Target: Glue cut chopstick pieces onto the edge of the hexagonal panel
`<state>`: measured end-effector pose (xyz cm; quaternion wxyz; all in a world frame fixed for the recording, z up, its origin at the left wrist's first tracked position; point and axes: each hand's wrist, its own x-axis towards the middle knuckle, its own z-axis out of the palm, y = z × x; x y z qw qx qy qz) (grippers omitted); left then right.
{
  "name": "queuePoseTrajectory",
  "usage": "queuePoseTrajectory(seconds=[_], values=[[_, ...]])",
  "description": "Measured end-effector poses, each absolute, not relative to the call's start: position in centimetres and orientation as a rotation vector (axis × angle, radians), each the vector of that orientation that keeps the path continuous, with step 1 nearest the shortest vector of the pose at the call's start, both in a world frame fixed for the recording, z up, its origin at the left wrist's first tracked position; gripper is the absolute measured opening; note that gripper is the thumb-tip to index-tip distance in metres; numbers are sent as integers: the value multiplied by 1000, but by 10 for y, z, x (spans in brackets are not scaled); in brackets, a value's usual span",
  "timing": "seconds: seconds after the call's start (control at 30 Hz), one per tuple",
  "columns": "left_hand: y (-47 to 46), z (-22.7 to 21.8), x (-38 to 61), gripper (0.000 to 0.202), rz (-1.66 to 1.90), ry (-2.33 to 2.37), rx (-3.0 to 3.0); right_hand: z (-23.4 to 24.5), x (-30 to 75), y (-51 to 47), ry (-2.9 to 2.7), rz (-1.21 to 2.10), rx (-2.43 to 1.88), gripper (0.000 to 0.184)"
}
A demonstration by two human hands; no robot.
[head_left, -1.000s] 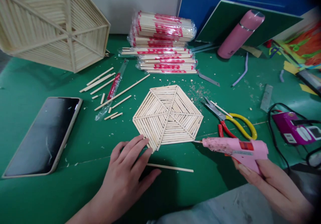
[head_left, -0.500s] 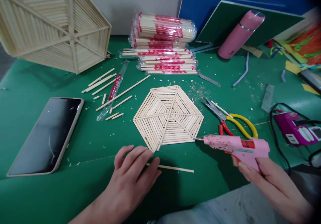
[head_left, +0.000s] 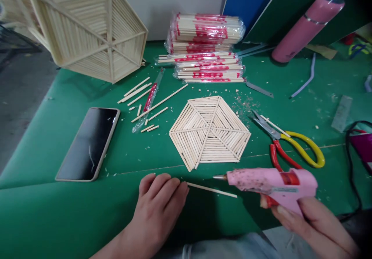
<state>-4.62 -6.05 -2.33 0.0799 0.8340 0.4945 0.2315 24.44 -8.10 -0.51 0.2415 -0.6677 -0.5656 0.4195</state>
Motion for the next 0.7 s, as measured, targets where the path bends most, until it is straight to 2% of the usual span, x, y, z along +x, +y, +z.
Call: queuePoseTrajectory(seconds=[0.27, 0.43, 0.7], values=[[-60, -12, -25, 31, 540, 1230, 2724, -6, 233, -57, -1647, 1433, -1671, 22], [-53, -13, -10, 25, 430, 1277, 2855, -17, 245, -61, -1471, 1573, -1621, 19], [-48, -12, -7, 27, 381, 1256, 2884, -13, 252, -56, -1337, 1530, -1590, 16]])
